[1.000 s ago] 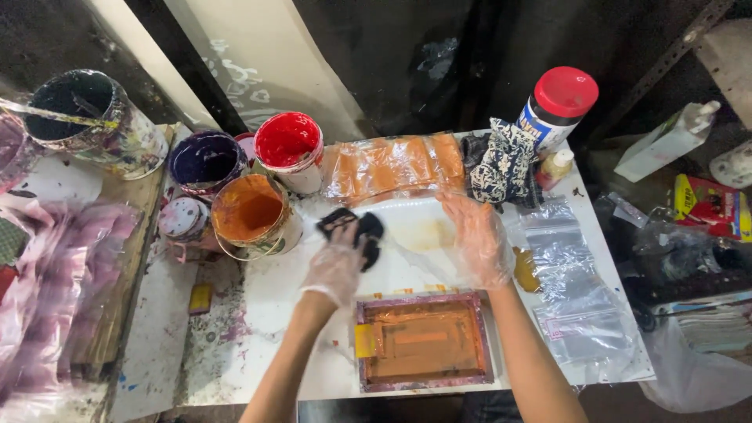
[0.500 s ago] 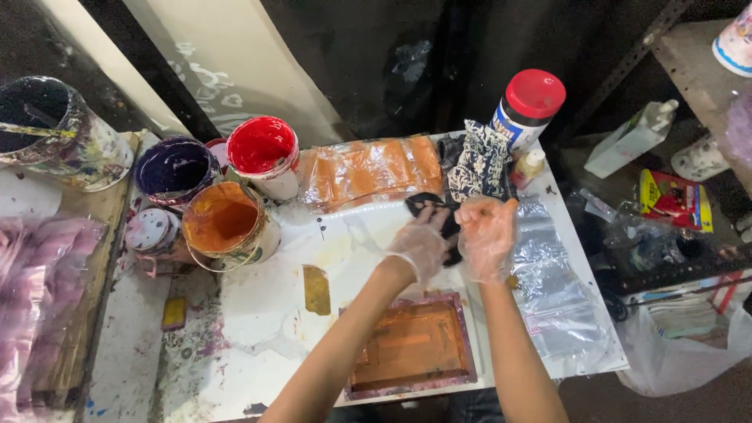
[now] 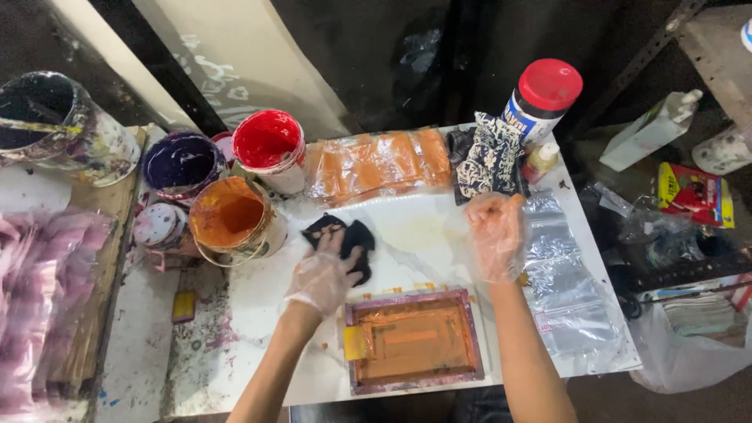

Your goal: Preparing a small screen for printing by applying a yellow substance and then cleaning the frame with a cloth.

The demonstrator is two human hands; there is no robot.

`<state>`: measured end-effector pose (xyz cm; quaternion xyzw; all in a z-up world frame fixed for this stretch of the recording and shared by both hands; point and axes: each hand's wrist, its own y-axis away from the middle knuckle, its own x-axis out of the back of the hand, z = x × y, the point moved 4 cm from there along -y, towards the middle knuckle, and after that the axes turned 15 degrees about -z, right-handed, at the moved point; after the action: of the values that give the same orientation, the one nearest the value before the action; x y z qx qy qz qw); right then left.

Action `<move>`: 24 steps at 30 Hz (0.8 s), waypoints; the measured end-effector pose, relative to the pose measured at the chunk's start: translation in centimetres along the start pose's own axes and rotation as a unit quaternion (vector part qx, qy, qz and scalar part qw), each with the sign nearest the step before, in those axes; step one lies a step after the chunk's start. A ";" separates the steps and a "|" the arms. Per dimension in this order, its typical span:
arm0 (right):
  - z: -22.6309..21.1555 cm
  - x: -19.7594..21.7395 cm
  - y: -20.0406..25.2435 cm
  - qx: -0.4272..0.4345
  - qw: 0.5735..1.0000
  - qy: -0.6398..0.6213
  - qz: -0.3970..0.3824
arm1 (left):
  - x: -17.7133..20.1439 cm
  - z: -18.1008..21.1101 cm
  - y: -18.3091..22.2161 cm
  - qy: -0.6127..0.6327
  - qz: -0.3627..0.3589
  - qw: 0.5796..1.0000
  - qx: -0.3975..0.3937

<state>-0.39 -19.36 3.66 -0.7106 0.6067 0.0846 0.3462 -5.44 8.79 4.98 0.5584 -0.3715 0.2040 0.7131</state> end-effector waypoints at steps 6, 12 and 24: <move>0.8 1.1 -0.9 0.006 0.995 0.097 -0.011 | 1.6 1.2 -0.3 -0.042 -0.002 0.999 0.029; 1.2 1.1 -0.8 -0.072 0.996 0.045 0.040 | 7.8 11.8 -0.4 -0.023 -0.018 0.993 -0.112; 2.1 2.9 -0.4 -0.033 0.999 0.031 0.004 | 6.2 12.4 -4.4 -0.031 -0.036 0.996 -0.076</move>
<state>1.34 -20.43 0.71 -0.7215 0.6169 0.0836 0.3030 -2.12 -4.97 8.06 0.5217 -0.3871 0.1320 0.7487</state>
